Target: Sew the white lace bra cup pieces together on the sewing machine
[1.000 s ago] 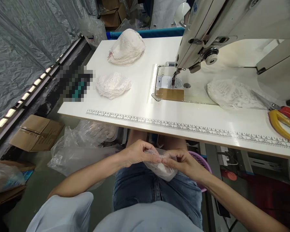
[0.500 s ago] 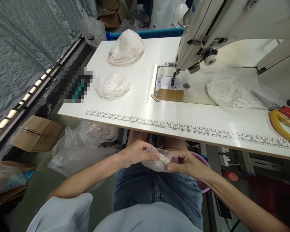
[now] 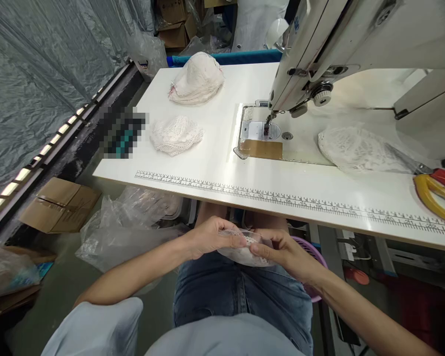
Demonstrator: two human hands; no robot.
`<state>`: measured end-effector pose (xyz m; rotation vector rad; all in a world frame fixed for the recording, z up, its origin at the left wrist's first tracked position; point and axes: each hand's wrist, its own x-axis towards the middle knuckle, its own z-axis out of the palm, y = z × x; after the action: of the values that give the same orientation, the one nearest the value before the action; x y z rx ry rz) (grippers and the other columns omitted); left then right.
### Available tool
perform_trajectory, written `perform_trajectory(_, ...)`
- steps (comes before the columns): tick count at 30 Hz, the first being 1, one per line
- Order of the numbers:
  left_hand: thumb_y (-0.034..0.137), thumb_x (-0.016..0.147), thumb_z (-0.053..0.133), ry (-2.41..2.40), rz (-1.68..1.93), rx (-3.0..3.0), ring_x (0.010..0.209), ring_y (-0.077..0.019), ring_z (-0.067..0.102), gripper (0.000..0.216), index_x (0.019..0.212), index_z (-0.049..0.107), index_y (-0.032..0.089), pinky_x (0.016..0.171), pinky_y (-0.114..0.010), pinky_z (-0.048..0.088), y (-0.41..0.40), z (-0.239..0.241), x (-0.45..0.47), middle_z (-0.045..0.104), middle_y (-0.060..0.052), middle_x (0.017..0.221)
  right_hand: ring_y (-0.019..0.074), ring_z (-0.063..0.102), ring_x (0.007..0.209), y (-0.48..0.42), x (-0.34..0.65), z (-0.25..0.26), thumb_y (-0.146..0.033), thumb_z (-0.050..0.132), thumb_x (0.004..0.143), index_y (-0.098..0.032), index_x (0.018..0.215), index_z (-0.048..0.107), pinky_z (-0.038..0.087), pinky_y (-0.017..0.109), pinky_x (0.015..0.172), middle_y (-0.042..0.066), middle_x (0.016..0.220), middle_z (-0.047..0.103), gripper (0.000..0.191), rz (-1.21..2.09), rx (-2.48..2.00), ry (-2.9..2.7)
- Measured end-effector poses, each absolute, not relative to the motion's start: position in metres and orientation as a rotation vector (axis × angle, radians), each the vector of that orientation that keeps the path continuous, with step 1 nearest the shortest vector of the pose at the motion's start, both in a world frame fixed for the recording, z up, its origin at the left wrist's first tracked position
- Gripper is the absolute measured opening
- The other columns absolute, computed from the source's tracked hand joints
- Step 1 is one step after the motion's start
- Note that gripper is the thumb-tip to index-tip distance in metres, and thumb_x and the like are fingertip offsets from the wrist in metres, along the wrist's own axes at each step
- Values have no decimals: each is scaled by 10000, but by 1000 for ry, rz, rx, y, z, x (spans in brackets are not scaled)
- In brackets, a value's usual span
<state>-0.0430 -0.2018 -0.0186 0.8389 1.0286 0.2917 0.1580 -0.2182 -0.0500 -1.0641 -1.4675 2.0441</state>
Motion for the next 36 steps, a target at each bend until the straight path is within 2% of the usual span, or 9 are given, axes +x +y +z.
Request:
perform_trajectory(8,311,615,784,1046,320,974,682,-111,553,234,730,715,120,661,-227,424,-201,-20,-45,644,-20,702,80,337,543,-216,155,-48,-484,644,765,-142,616,566,246,232,503,-36,573,414,381,2080,-1039,-1422)
perform_trajectory(12,284,635,772,1024,318,965,655,-91,533,188,717,709,127,638,-211,412,-200,-20,-46,627,-3,678,89,419,584,-211,162,-46,-411,714,718,-134,711,647,324,231,550,-23,624,504,285,2239,-963,-1426)
perform_trajectory(16,243,610,788,933,357,824,744,-103,564,175,707,695,129,698,-216,428,-197,-20,-46,648,-11,784,116,493,652,-205,172,-44,-363,727,716,-131,733,671,391,256,628,-4,675,578,239,2274,-879,-1483)
perform_trajectory(23,267,567,818,856,346,703,620,-108,587,251,681,670,100,639,-236,469,-198,-24,-42,650,-20,644,106,530,659,-206,183,-39,-292,717,747,-129,712,685,406,227,613,1,714,604,170,2233,-798,-1552)
perform_trajectory(28,247,605,798,766,361,678,615,-102,610,207,673,666,103,619,-212,484,-196,-23,-38,670,-31,661,122,575,642,-205,197,-39,-378,685,777,-136,721,697,451,231,605,21,686,633,248,2162,-451,-1738)
perform_trajectory(30,242,618,790,695,334,680,609,-98,611,192,685,672,106,610,-206,489,-194,-22,-36,669,-27,662,116,572,609,-204,198,-39,-367,628,832,-158,824,701,457,228,582,21,679,639,221,1914,-408,-1863)
perform_trajectory(32,237,622,789,647,282,692,597,-89,603,188,706,680,108,599,-194,487,-192,-21,-34,657,-15,640,125,579,674,-205,193,-38,-279,584,875,-195,1040,651,472,240,622,34,779,643,197,1437,-571,-1969)
perform_trajectory(34,232,610,796,649,220,700,583,-78,593,195,711,684,109,589,-180,480,-190,-20,-33,644,-3,616,149,572,801,-207,186,-40,-200,552,889,-230,1212,540,483,265,678,61,915,601,325,962,-687,-2044)
perform_trajectory(36,231,589,808,681,182,696,563,-70,579,204,697,684,111,569,-169,470,-188,-20,-33,632,8,597,167,549,878,-209,180,-42,-176,521,894,-257,1247,485,489,277,686,77,988,535,364,730,-643,-2125)
